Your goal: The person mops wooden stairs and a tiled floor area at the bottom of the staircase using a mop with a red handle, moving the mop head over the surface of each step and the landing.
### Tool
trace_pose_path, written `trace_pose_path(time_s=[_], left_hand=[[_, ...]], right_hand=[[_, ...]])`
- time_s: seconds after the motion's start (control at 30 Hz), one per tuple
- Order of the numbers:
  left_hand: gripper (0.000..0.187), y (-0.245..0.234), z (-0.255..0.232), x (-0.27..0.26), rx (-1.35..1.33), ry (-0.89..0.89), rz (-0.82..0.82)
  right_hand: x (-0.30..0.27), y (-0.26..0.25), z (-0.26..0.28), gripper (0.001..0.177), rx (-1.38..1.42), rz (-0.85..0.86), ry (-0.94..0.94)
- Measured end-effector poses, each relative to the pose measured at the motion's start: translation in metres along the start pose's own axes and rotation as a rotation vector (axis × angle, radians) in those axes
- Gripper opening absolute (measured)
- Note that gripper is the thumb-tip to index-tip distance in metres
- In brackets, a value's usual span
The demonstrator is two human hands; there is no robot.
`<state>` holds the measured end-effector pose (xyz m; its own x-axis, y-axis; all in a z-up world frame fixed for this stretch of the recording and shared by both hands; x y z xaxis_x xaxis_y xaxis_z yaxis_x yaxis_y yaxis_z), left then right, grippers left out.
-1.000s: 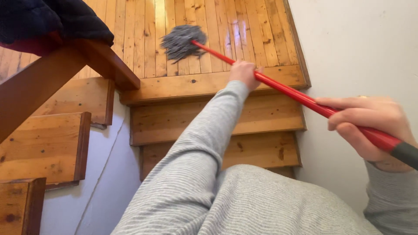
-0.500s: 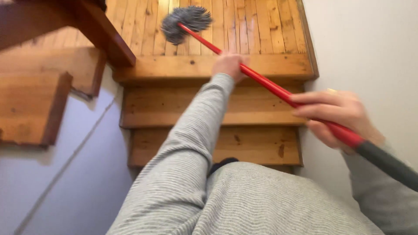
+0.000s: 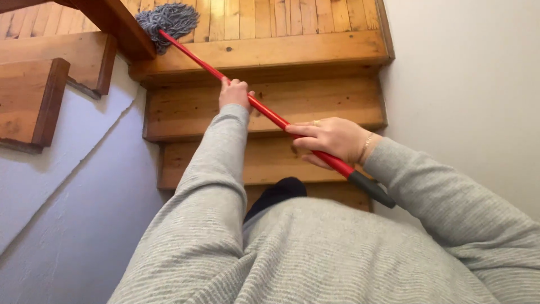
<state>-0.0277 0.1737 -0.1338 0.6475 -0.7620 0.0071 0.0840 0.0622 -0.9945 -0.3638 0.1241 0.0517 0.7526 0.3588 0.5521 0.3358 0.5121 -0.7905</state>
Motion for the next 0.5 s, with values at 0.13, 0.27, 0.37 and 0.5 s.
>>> trace_pose_path(time_s=[0.13, 0.27, 0.37, 0.5], left_hand=[[0.033, 0.011, -0.05, -0.006, -0.057, 0.047, -0.014], [0.038, -0.022, -0.106, -0.024, -0.095, 0.095, 0.062], [0.039, -0.034, -0.139, -0.024, -0.065, 0.168, 0.052], [0.045, -0.047, -0.183, -0.023, -0.083, 0.264, 0.023]], right_hand=[[-0.049, -0.016, 0.019, 0.019, -0.009, 0.089, 0.077], [-0.079, -0.038, 0.048, 0.021, -0.067, 0.028, 0.176], [-0.092, -0.054, 0.066, 0.023, -0.092, -0.001, 0.232], [-0.107, -0.077, 0.091, 0.022, -0.106, -0.003, 0.377]])
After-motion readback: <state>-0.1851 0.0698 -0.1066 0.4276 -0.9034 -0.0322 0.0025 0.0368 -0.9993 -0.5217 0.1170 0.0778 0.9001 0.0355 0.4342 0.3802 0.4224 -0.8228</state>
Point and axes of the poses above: each hand's wrist, its own x-axis towards the middle knuckle, its own y-axis out of the palm, z = x × y, the point moved 1 cm from there along x, towards the middle knuckle, and after that the axes turned 9 degrees about x, right-handed, at the moved point
